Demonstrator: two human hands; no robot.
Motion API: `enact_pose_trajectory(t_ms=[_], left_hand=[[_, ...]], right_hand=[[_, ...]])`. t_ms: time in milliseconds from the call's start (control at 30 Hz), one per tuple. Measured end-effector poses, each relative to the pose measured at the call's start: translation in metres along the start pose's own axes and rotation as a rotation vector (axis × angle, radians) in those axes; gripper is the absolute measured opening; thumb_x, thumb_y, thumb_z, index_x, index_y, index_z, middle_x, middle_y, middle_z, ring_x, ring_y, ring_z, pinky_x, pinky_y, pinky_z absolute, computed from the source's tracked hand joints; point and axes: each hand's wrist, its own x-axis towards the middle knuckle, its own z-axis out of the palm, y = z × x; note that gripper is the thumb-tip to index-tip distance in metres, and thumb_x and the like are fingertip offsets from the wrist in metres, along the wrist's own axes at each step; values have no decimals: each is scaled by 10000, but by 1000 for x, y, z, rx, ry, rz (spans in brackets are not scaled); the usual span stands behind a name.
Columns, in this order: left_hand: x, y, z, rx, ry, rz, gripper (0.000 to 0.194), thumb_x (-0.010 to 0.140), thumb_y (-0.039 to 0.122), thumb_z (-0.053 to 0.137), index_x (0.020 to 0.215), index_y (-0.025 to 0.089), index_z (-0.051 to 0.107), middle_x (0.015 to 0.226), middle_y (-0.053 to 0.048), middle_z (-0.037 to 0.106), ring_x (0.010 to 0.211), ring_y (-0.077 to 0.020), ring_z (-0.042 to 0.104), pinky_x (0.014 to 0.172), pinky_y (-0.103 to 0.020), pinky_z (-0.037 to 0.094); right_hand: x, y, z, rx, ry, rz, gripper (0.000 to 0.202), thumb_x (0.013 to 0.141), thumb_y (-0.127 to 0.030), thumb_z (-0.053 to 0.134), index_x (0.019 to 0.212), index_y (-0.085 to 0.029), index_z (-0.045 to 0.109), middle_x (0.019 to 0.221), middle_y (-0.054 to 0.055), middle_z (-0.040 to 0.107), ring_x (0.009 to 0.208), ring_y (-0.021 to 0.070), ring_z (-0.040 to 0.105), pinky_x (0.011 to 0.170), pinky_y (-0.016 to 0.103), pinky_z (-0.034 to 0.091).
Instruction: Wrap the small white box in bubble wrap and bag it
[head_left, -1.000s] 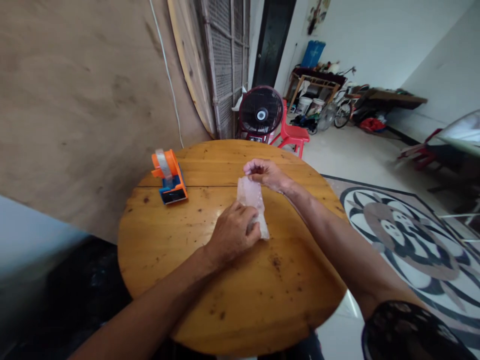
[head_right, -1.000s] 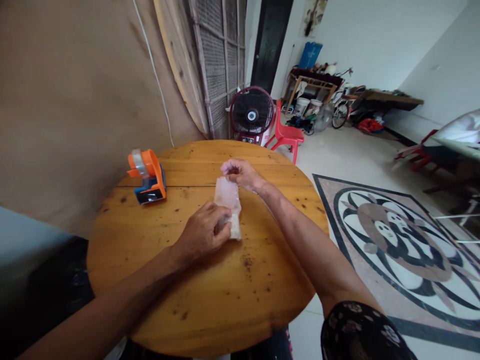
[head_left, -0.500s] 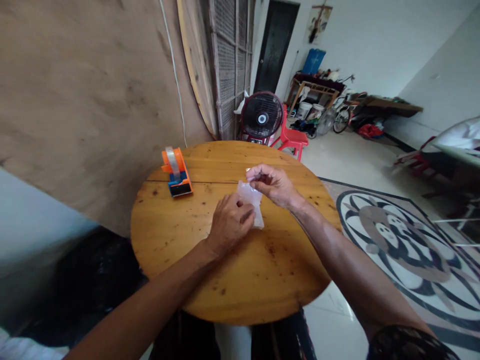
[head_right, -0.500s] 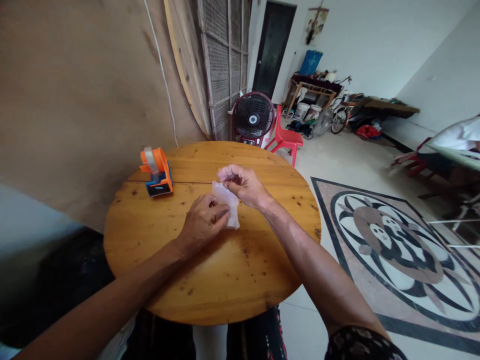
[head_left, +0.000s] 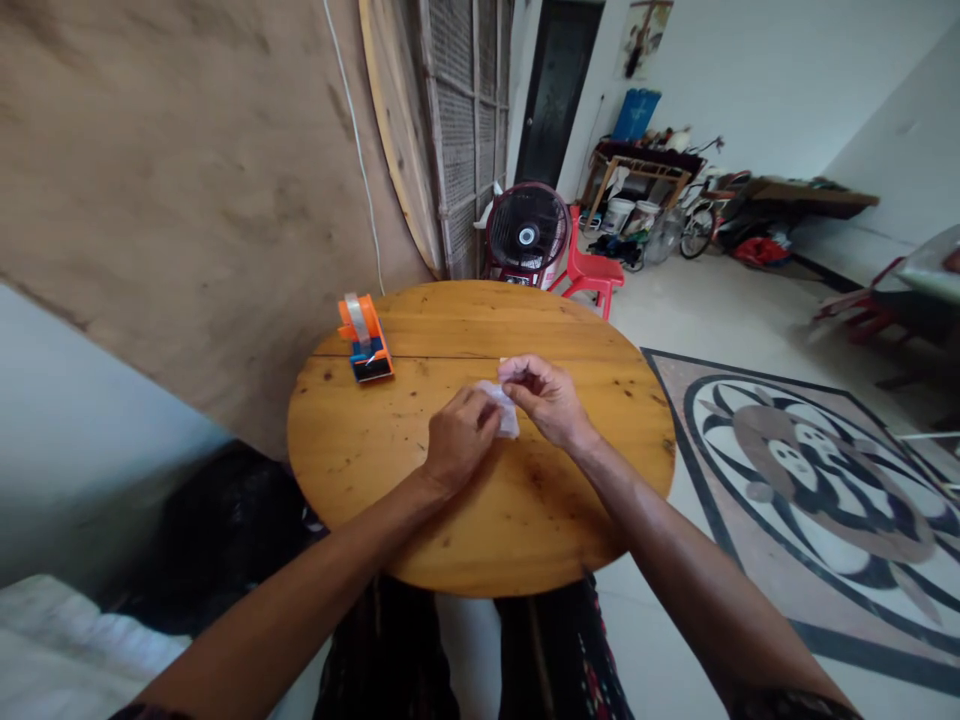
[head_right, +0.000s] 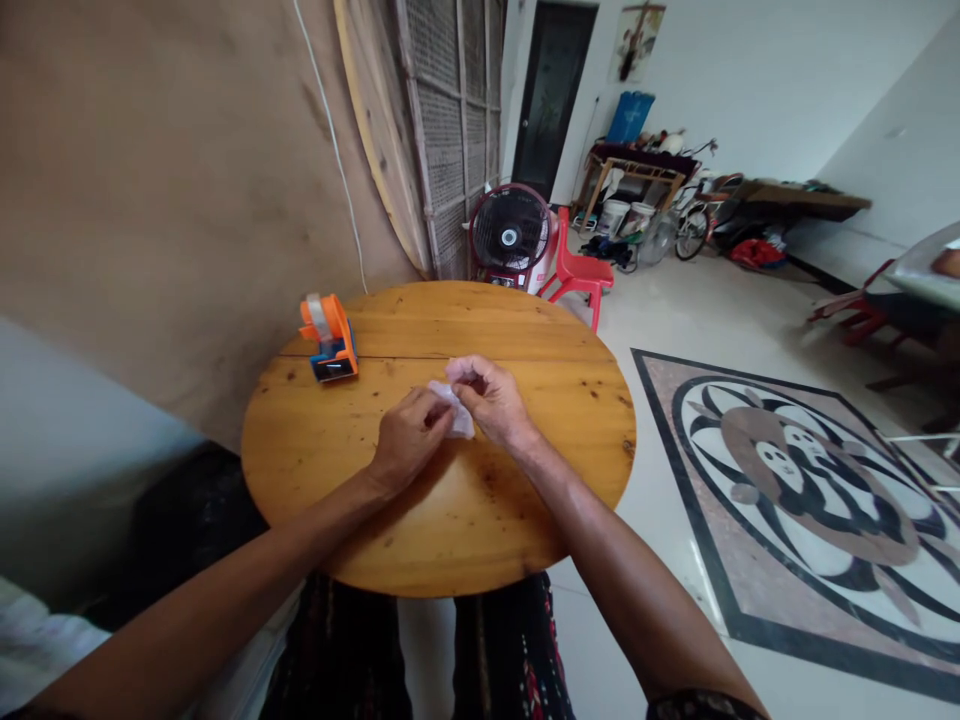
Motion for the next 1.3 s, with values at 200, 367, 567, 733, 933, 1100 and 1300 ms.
enact_pose_trajectory(t_ms=[200,367,567,733,933,1100,1300], left_hand=[[-2,0,1,-133,24,-138,119,782,221,566,673,178,545,667,26,570,606,-111,497,589,-236,366],[-1,0,-6,-203,-30,-194,195,800,307,573,667,165,561,635,14,568,578,-113,487,554,-234,355],[1,-5,-15,-249,-105,-160,119,790,216,535,711,154,598,665,-2,596,604,-122,513,575,-241,390],[-17,-4,-27,-249,-55,-96,73,751,170,556,812,157,594,784,-22,607,705,-140,560,670,-265,465],[-33,-1,-27,46,-79,249,127,834,216,567,949,189,615,899,-49,611,861,-189,561,803,-330,451],[-26,-7,-19,247,-108,410,213,941,286,465,941,201,660,855,-60,604,816,-186,536,748,-313,416],[-24,-6,-17,290,-72,368,284,967,287,416,870,194,666,801,-54,608,771,-171,533,687,-288,384]], right_hand=[[-12,6,6,36,41,58,205,712,-263,710,886,-217,613,841,-1,598,763,118,562,760,279,473],[-20,10,11,70,15,88,219,726,-323,718,883,-217,607,833,-1,605,751,121,568,721,268,480],[-24,13,5,116,-70,106,239,731,-329,739,898,-207,621,867,7,641,774,117,596,744,264,483],[-21,16,2,144,-80,128,255,716,-336,749,891,-203,620,847,-1,643,739,111,591,696,251,482],[-20,15,3,188,-85,140,242,701,-318,766,870,-206,635,818,-9,649,730,108,594,704,249,488],[-18,13,3,208,-91,160,270,676,-347,789,855,-209,640,806,-10,648,718,112,589,698,260,494],[-12,-6,-5,160,-156,167,252,679,-317,792,853,-201,653,794,-16,628,700,98,572,678,241,476]])
